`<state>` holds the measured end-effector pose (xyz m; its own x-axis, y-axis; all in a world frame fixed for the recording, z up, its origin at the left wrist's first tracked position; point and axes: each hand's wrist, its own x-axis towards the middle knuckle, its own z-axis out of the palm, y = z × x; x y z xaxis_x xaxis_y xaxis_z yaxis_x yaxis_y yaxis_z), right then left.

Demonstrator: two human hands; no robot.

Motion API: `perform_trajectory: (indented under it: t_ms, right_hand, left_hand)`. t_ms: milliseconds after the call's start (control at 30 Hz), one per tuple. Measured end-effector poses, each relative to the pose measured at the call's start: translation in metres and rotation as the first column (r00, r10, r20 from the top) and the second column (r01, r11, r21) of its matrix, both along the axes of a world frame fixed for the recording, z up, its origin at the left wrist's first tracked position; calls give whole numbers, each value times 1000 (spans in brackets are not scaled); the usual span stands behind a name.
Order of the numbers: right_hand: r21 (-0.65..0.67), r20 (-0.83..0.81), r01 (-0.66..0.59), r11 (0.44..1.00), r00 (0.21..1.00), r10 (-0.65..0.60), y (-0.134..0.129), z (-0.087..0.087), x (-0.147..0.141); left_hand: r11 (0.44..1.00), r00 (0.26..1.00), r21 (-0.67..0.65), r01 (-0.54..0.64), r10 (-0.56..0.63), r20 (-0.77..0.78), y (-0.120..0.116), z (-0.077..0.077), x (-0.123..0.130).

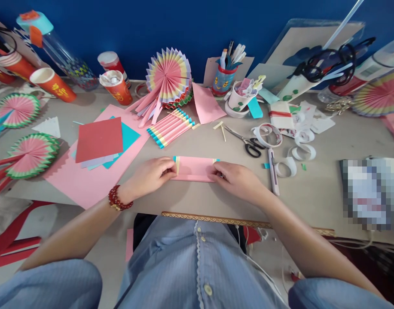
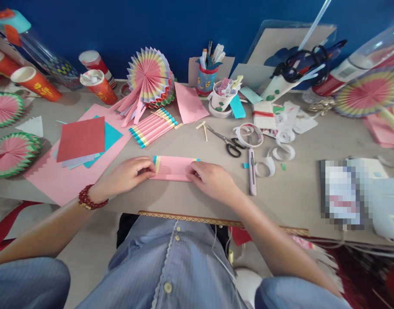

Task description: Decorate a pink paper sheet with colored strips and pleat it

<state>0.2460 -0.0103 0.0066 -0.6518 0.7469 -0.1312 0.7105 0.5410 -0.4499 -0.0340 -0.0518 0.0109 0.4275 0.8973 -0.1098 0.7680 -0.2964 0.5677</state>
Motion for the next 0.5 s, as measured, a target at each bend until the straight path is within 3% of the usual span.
perform_trajectory:
  t_ms: [500]
  right_hand:
    - [13, 5, -10, 1000, 1000, 10, 0, -1, 0]
  left_hand:
    - [999, 1000, 26, 27, -27, 6, -2, 0, 0]
